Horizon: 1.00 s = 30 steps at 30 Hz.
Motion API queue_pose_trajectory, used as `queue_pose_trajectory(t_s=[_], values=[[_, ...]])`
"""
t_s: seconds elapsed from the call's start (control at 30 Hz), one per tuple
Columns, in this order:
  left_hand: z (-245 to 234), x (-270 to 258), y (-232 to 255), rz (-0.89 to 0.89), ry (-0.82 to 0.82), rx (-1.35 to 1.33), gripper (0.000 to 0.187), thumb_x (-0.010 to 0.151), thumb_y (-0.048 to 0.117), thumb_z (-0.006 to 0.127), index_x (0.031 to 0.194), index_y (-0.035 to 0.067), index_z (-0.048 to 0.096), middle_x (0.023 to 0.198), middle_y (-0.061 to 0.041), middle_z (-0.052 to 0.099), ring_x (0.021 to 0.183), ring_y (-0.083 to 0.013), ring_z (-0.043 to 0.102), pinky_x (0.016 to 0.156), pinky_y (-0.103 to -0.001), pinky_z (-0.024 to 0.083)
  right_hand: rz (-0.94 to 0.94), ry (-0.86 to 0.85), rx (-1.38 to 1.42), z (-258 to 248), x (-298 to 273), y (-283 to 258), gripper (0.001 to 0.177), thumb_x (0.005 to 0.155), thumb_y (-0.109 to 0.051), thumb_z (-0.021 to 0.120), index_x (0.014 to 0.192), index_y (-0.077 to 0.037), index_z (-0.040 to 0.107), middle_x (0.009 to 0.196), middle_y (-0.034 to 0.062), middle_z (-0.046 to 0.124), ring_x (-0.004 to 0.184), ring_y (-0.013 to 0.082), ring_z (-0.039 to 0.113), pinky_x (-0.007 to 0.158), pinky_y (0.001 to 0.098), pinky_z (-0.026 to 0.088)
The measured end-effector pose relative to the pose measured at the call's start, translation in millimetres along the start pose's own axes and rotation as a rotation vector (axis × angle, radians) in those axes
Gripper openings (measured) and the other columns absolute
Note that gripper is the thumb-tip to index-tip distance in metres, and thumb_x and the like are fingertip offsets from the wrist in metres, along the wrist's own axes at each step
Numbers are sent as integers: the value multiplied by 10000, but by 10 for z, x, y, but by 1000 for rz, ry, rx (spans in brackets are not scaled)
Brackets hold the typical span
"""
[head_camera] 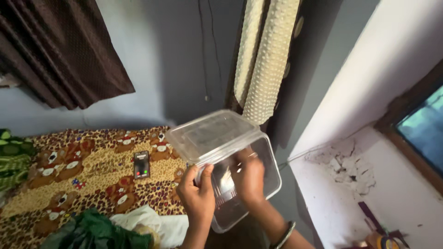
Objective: The person organizes various cosmetic items and personal accessories by placing them into a clear plastic container.
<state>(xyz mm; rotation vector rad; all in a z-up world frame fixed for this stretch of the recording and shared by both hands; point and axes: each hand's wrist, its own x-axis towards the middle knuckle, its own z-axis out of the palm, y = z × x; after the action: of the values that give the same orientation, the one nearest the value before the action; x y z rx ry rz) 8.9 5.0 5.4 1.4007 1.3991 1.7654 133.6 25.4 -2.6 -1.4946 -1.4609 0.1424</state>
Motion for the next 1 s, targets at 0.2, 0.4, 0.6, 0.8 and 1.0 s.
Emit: queue_pose_trajectory(t_s=[0.2, 0.4, 0.6, 0.8, 1.0], values=[[13, 94, -4, 102, -50, -3, 135, 908, 118, 751, 936, -9, 716, 798, -84, 714, 656, -170, 622, 622, -302, 476, -72, -351, -46, 4, -244, 95, 257, 739, -29, 680, 970, -108, 761, 903, 153, 731, 809, 349, 714, 724, 446, 567], [3, 82, 119, 138, -54, -17, 129, 905, 102, 746, 946, -14, 708, 819, -94, 715, 687, -180, 643, 620, -318, 480, -120, 62, -401, -272, 146, 301, 211, 791, -26, 618, 940, -111, 742, 950, 123, 720, 839, 359, 694, 697, 478, 549], [74, 101, 181, 214, -46, -10, 123, 902, 92, 757, 940, -13, 706, 799, -86, 683, 656, -171, 609, 594, -304, 455, -61, -375, -260, -98, -162, 480, 260, 767, -64, 650, 968, -151, 790, 904, 129, 728, 803, 364, 703, 723, 486, 553], [50, 132, 82, 196, -1, 9, 106, 894, 71, 758, 922, -15, 704, 755, -75, 662, 625, -161, 585, 568, -307, 433, -69, 46, -377, -340, 141, 445, 304, 740, 0, 654, 1010, -109, 742, 973, 163, 711, 863, 386, 700, 724, 478, 558], [128, 70, 96, 240, -4, -34, 113, 920, 70, 742, 958, -25, 695, 822, -68, 690, 693, -150, 627, 632, -293, 481, -11, -463, -227, -159, -68, 446, 288, 644, -66, 766, 916, -145, 816, 812, 117, 755, 760, 344, 726, 695, 456, 570]])
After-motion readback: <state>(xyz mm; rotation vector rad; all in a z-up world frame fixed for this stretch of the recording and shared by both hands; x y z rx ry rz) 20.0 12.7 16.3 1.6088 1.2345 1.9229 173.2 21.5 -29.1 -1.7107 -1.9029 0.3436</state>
